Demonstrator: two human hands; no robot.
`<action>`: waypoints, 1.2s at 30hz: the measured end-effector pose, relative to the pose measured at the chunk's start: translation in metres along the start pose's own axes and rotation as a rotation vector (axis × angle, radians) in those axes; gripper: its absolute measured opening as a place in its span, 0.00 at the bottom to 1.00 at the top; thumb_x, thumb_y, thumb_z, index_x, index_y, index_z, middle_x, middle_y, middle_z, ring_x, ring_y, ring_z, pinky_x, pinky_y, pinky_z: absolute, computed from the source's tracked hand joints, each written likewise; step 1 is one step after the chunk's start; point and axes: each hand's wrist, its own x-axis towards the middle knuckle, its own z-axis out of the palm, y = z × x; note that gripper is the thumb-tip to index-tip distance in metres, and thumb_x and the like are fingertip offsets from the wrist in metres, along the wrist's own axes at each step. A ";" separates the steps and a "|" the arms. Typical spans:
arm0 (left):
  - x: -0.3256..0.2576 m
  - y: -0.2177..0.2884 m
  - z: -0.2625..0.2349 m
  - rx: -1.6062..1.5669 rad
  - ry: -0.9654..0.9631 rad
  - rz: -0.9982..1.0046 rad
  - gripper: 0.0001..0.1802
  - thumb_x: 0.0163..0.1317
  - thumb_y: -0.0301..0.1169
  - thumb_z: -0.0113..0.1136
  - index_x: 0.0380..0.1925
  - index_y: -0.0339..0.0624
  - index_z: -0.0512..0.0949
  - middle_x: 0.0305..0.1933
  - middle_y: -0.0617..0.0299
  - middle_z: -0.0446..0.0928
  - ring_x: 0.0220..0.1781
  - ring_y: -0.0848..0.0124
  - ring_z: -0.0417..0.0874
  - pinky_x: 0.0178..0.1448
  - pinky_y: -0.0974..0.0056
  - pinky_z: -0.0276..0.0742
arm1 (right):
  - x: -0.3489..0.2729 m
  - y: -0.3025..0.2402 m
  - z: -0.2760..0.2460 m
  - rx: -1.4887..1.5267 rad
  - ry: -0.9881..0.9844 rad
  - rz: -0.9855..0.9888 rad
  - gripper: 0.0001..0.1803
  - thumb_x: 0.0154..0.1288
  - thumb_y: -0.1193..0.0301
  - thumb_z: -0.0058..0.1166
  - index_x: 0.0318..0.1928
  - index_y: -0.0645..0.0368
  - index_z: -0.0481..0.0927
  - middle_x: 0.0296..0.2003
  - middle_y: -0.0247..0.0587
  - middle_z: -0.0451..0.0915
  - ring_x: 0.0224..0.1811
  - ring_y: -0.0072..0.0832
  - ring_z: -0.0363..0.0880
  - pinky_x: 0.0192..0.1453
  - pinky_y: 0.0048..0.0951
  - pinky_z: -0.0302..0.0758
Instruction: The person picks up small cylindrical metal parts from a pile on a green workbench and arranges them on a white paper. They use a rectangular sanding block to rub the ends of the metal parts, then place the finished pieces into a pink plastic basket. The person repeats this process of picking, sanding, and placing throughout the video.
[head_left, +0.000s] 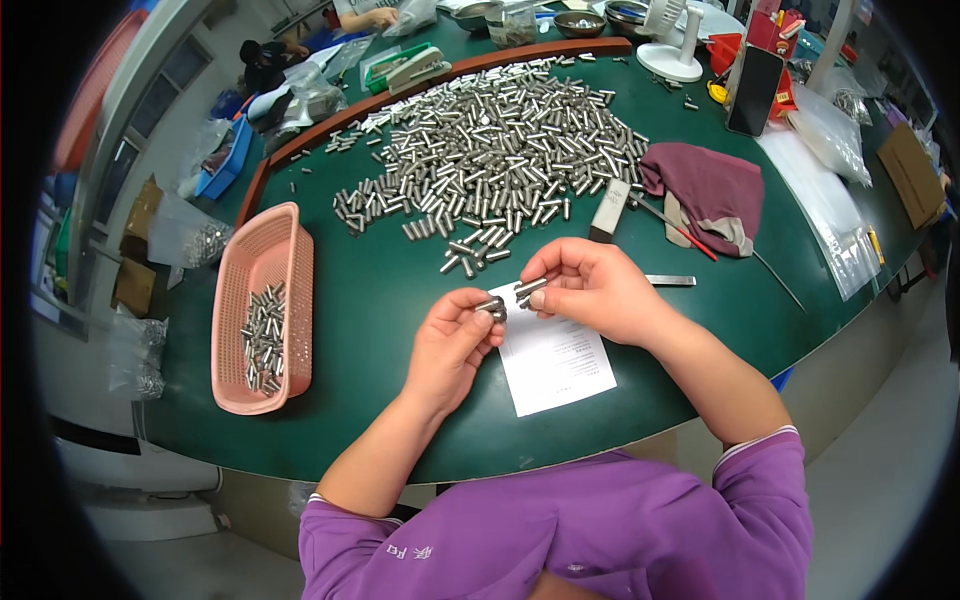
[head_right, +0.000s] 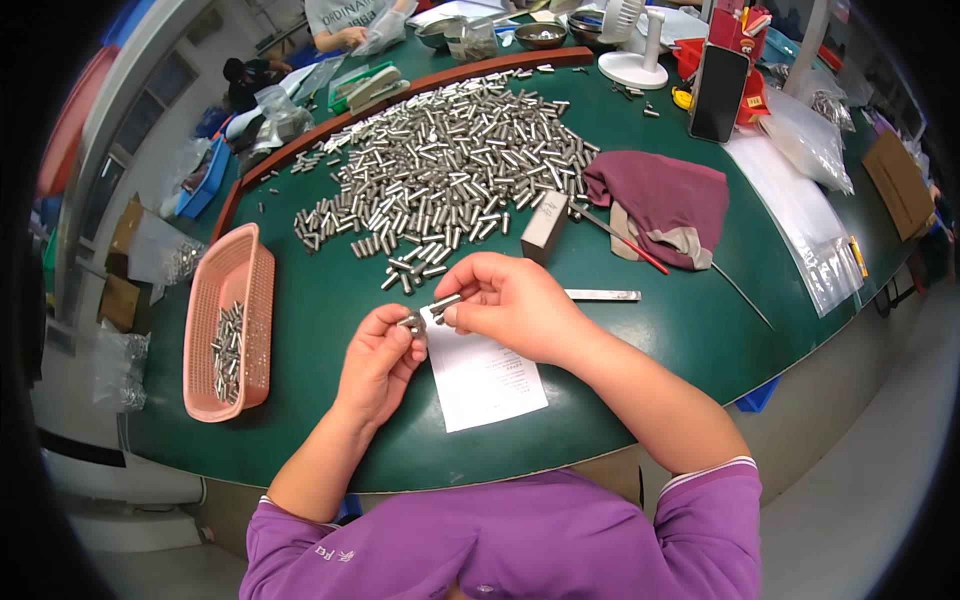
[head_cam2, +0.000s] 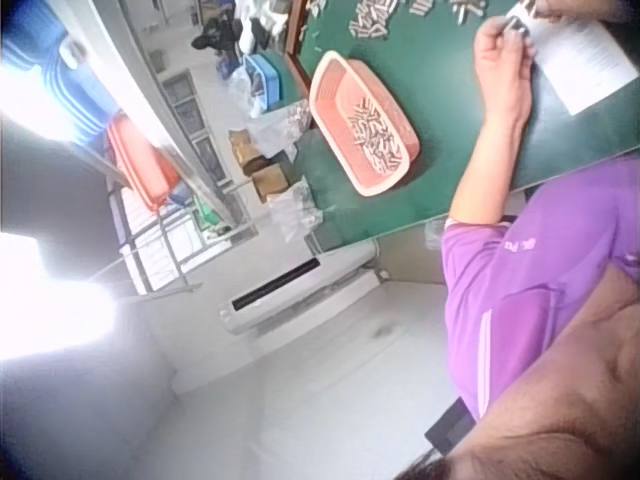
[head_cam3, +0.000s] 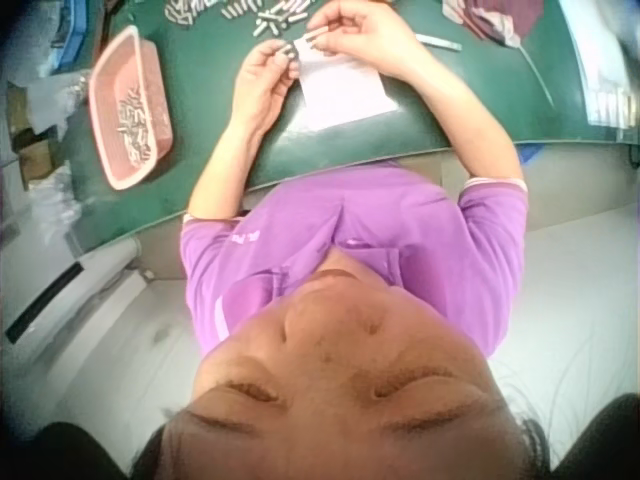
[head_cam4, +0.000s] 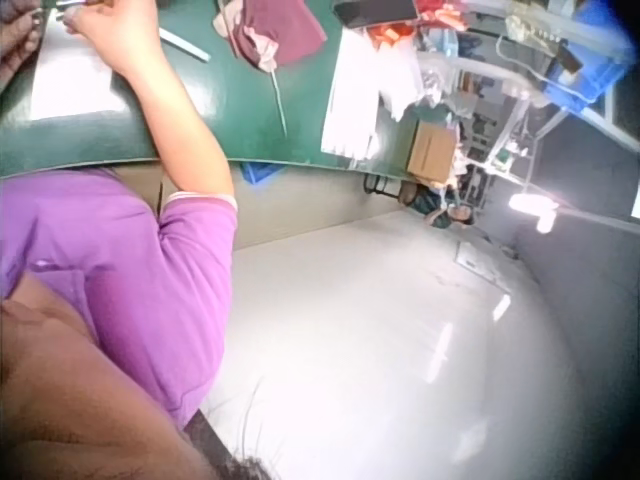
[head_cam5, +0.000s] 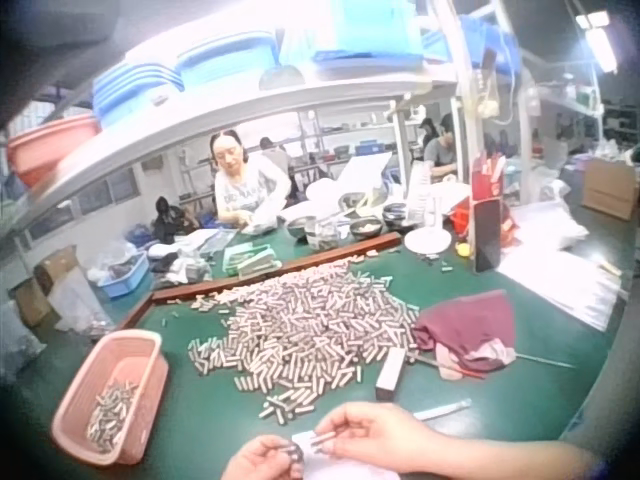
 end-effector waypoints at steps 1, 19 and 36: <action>0.001 0.001 -0.002 -0.160 -0.082 -0.045 0.09 0.70 0.31 0.58 0.46 0.43 0.73 0.40 0.63 0.77 0.37 0.75 0.77 0.44 0.72 0.77 | 0.002 0.001 0.000 0.144 -0.051 0.041 0.10 0.68 0.75 0.57 0.48 0.63 0.77 0.35 0.36 0.81 0.37 0.19 0.81 0.41 0.23 0.79; -0.001 0.003 0.000 -0.387 -0.341 -0.161 0.07 0.74 0.36 0.52 0.44 0.45 0.71 0.38 0.66 0.72 0.33 0.79 0.68 0.37 0.73 0.65 | 0.004 0.012 0.010 0.558 -0.220 0.211 0.12 0.72 0.65 0.55 0.49 0.58 0.76 0.36 0.30 0.79 0.34 0.15 0.76 0.39 0.17 0.76; 0.001 0.002 -0.005 -0.468 -0.341 -0.141 0.09 0.71 0.28 0.54 0.48 0.43 0.69 0.44 0.62 0.73 0.41 0.76 0.73 0.45 0.72 0.72 | 0.005 0.015 0.007 0.419 -0.239 0.095 0.14 0.71 0.72 0.55 0.54 0.62 0.74 0.42 0.34 0.81 0.41 0.19 0.79 0.49 0.21 0.80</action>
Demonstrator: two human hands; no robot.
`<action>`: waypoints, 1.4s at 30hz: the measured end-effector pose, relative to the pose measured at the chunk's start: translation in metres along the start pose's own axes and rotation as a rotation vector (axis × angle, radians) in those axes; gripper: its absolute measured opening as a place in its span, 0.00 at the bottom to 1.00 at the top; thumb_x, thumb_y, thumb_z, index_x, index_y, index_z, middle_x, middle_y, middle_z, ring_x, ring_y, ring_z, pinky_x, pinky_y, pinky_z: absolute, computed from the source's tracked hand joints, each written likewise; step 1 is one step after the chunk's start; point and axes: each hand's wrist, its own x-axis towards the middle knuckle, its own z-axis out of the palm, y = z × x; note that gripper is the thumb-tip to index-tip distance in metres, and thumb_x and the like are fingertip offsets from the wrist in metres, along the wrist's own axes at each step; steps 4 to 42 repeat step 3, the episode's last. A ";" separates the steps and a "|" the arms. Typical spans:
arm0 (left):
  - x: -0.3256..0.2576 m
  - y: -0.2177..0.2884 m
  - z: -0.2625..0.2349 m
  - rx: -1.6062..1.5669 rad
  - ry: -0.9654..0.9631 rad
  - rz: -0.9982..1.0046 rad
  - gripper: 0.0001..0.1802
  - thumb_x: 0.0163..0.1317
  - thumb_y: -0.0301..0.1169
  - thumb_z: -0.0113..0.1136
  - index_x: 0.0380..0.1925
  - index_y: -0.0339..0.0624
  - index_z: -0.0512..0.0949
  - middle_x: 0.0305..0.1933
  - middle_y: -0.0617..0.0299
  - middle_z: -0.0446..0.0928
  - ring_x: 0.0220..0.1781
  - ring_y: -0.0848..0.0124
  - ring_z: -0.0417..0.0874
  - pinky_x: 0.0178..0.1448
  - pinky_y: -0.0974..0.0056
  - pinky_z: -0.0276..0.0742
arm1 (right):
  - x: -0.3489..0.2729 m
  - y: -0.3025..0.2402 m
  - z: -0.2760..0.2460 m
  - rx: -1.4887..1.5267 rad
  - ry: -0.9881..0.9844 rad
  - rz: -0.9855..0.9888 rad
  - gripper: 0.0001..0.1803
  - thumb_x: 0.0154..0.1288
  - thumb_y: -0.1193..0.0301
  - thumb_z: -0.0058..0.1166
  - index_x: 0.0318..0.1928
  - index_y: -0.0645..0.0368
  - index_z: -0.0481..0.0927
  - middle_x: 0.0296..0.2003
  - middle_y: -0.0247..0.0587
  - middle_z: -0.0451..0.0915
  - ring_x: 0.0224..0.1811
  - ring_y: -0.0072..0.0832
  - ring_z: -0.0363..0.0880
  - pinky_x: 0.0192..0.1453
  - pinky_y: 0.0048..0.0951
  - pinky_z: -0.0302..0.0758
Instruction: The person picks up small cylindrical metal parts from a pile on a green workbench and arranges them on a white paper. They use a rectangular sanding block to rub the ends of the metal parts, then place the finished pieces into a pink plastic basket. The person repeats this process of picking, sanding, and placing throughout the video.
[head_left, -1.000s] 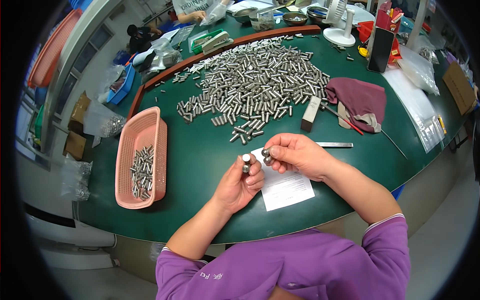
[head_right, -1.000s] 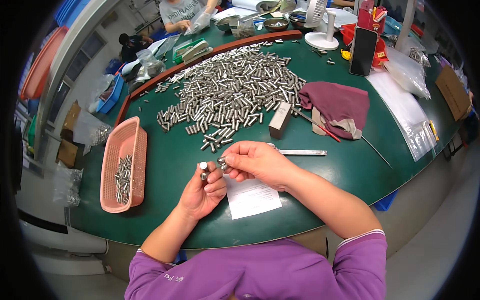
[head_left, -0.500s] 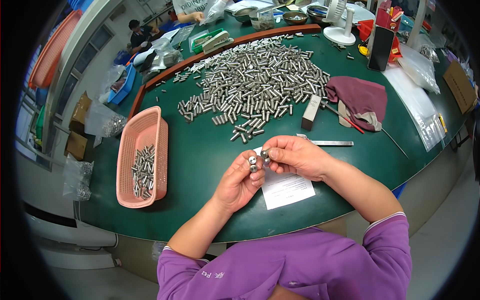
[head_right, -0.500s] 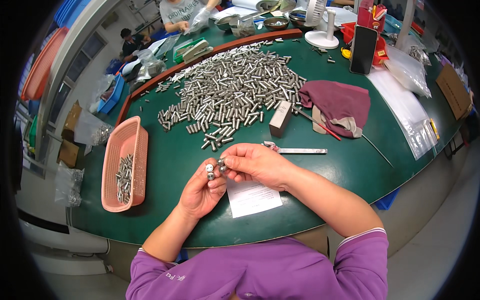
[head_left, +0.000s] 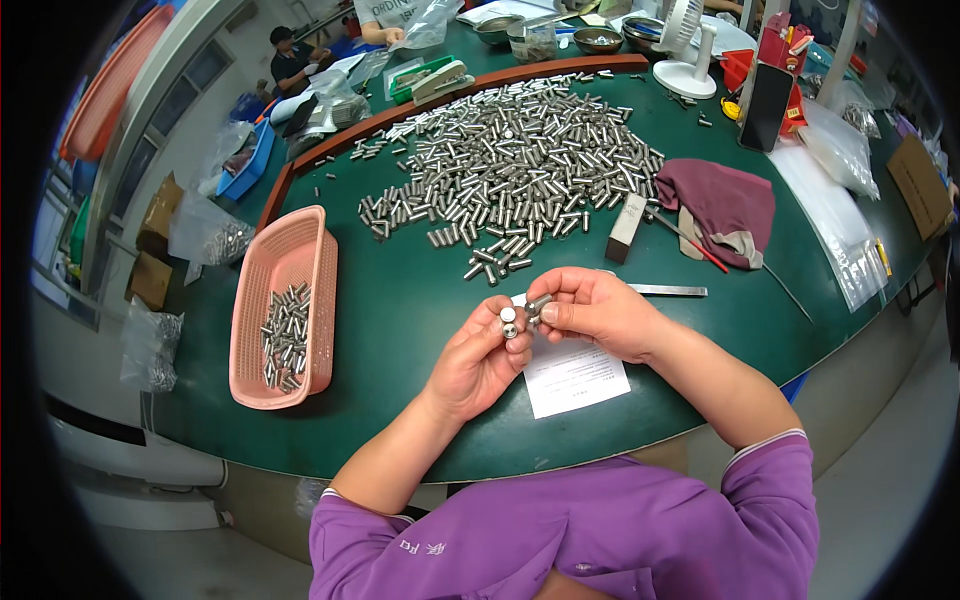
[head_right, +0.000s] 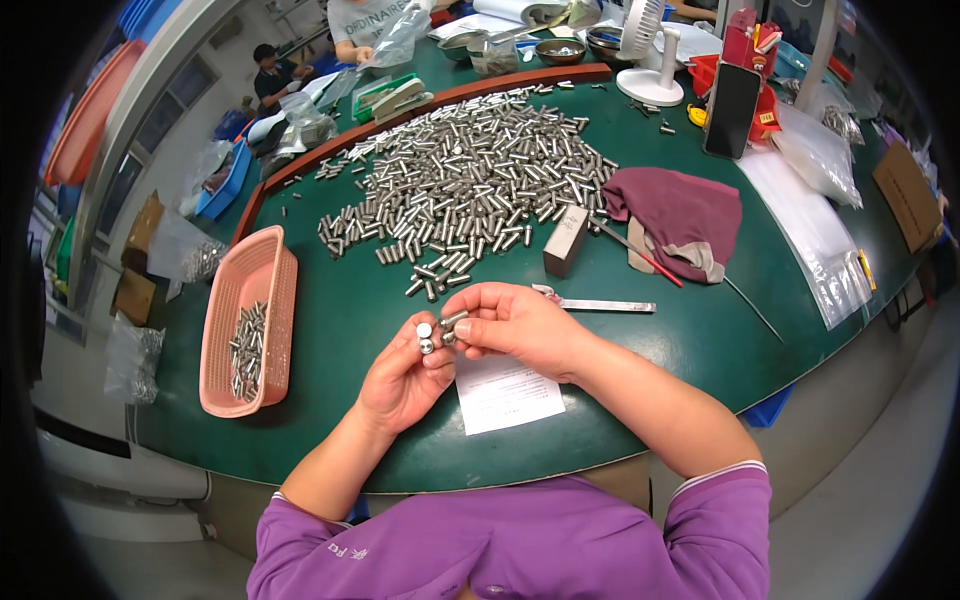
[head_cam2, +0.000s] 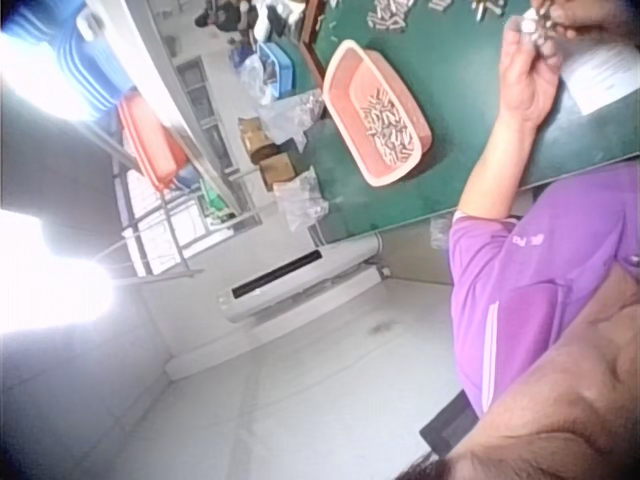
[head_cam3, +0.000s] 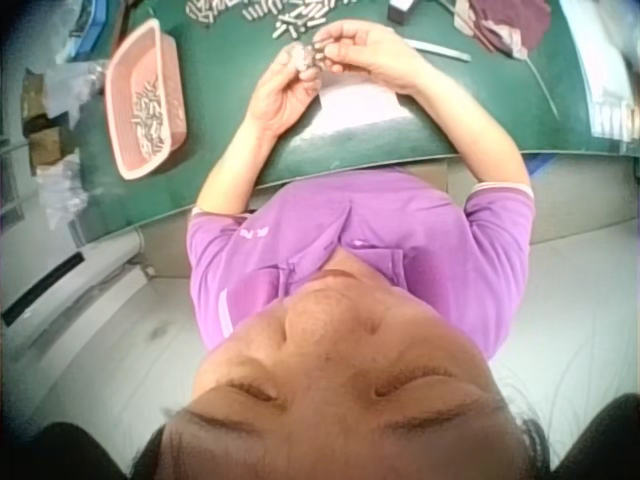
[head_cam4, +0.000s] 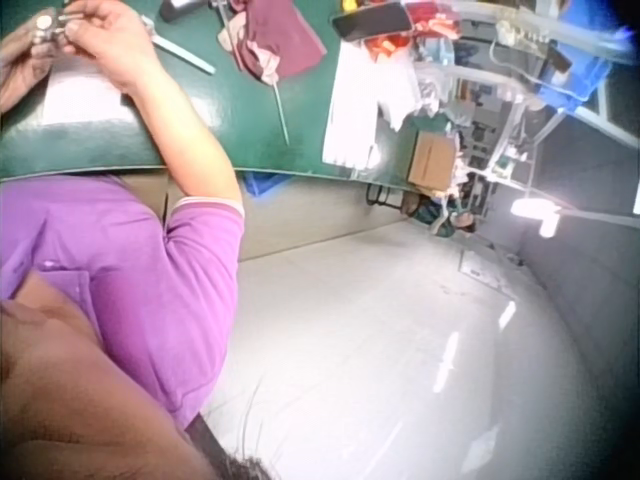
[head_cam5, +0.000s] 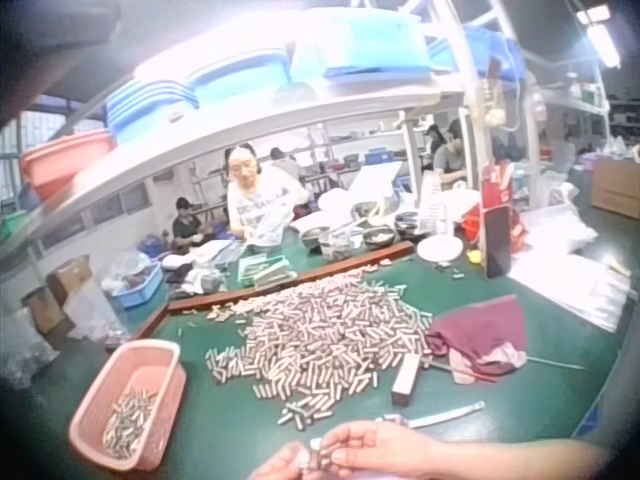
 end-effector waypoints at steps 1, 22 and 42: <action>0.000 0.000 -0.004 -0.056 -0.033 -0.066 0.09 0.71 0.28 0.54 0.49 0.43 0.68 0.44 0.63 0.72 0.42 0.75 0.73 0.46 0.69 0.73 | 0.000 0.000 0.001 -0.075 0.001 -0.032 0.15 0.71 0.72 0.55 0.55 0.62 0.74 0.42 0.34 0.81 0.41 0.19 0.79 0.49 0.22 0.80; 0.000 0.000 -0.015 -0.164 -0.099 -0.188 0.11 0.72 0.29 0.52 0.51 0.43 0.68 0.44 0.63 0.72 0.43 0.74 0.73 0.49 0.65 0.74 | -0.003 0.000 0.008 -0.257 0.022 -0.130 0.17 0.70 0.72 0.56 0.56 0.61 0.73 0.43 0.35 0.81 0.45 0.22 0.80 0.52 0.25 0.79; 0.000 0.000 -0.015 -0.164 -0.099 -0.188 0.11 0.72 0.29 0.52 0.51 0.43 0.68 0.44 0.63 0.72 0.43 0.74 0.73 0.49 0.65 0.74 | -0.003 0.000 0.008 -0.257 0.022 -0.130 0.17 0.70 0.72 0.56 0.56 0.61 0.73 0.43 0.35 0.81 0.45 0.22 0.80 0.52 0.25 0.79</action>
